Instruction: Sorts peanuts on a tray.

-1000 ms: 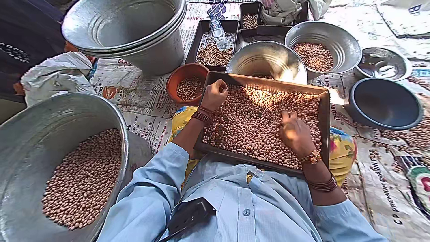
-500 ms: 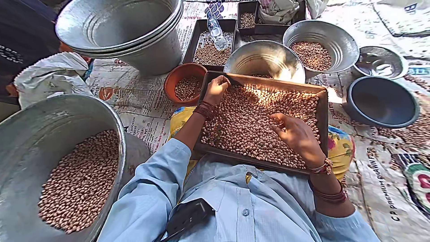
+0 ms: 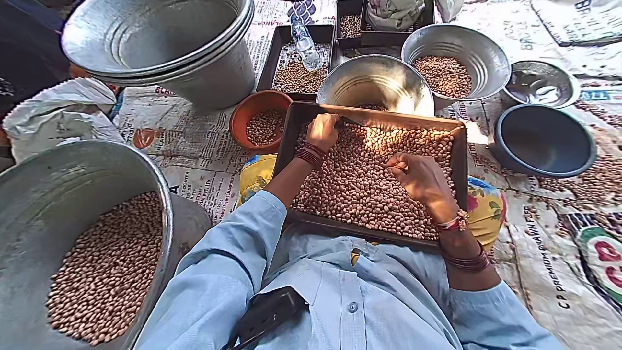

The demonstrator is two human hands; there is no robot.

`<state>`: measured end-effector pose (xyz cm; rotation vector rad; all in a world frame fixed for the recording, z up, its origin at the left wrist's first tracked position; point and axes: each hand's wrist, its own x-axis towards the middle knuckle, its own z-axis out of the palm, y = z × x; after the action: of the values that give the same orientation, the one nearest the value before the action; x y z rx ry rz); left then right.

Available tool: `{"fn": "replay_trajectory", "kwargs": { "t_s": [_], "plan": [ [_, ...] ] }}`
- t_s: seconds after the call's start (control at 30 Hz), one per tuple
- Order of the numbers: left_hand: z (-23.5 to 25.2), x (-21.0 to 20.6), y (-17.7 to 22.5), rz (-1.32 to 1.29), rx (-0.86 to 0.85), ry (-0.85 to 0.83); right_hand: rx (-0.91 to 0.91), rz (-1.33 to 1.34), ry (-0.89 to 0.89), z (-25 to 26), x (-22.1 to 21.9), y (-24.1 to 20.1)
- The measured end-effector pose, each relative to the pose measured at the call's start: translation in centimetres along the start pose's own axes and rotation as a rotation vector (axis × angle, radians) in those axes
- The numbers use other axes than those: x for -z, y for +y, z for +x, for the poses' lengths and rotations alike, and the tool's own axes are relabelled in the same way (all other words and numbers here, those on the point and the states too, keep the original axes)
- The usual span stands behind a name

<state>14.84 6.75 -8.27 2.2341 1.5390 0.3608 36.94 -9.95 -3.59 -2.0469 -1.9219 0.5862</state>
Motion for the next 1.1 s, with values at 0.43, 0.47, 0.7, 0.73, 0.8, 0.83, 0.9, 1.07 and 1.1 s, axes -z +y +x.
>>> {"fn": "replay_trajectory", "kwargs": {
  "t_s": [0.43,0.47,0.7,0.73,0.8,0.83,0.9,1.07,1.1],
  "plan": [
    [-2.9,2.9,-4.0,-0.409,0.075,0.089,0.234,-0.029,-0.025,1.7,-5.5,-1.1],
    [-3.4,2.9,-3.0,-0.29,0.084,0.059,0.235,0.005,-0.025,1.8,-5.5,-0.8],
    [-4.6,1.8,-0.8,0.079,0.165,-0.027,-0.032,0.516,0.117,1.4,-2.8,1.7],
    [-4.6,1.7,-0.9,0.085,0.158,-0.022,-0.062,0.501,0.106,1.4,-2.5,1.7],
    [-4.5,1.4,-1.1,0.094,0.129,-0.013,-0.048,0.422,0.062,1.4,-2.5,1.1],
    [-4.6,1.4,-1.1,0.101,0.112,-0.008,-0.007,0.368,0.045,1.3,-2.7,0.7],
    [-4.6,1.5,-1.2,0.122,0.091,-0.022,0.118,0.283,0.065,1.3,-3.7,0.1],
    [-4.7,0.6,-1.6,0.22,-0.001,0.034,0.169,0.077,0.129,1.6,-4.4,-0.4],
    [-4.7,0.7,-1.6,0.205,0.002,0.031,0.139,0.049,0.13,1.5,-4.3,-0.3]
  ]
}}
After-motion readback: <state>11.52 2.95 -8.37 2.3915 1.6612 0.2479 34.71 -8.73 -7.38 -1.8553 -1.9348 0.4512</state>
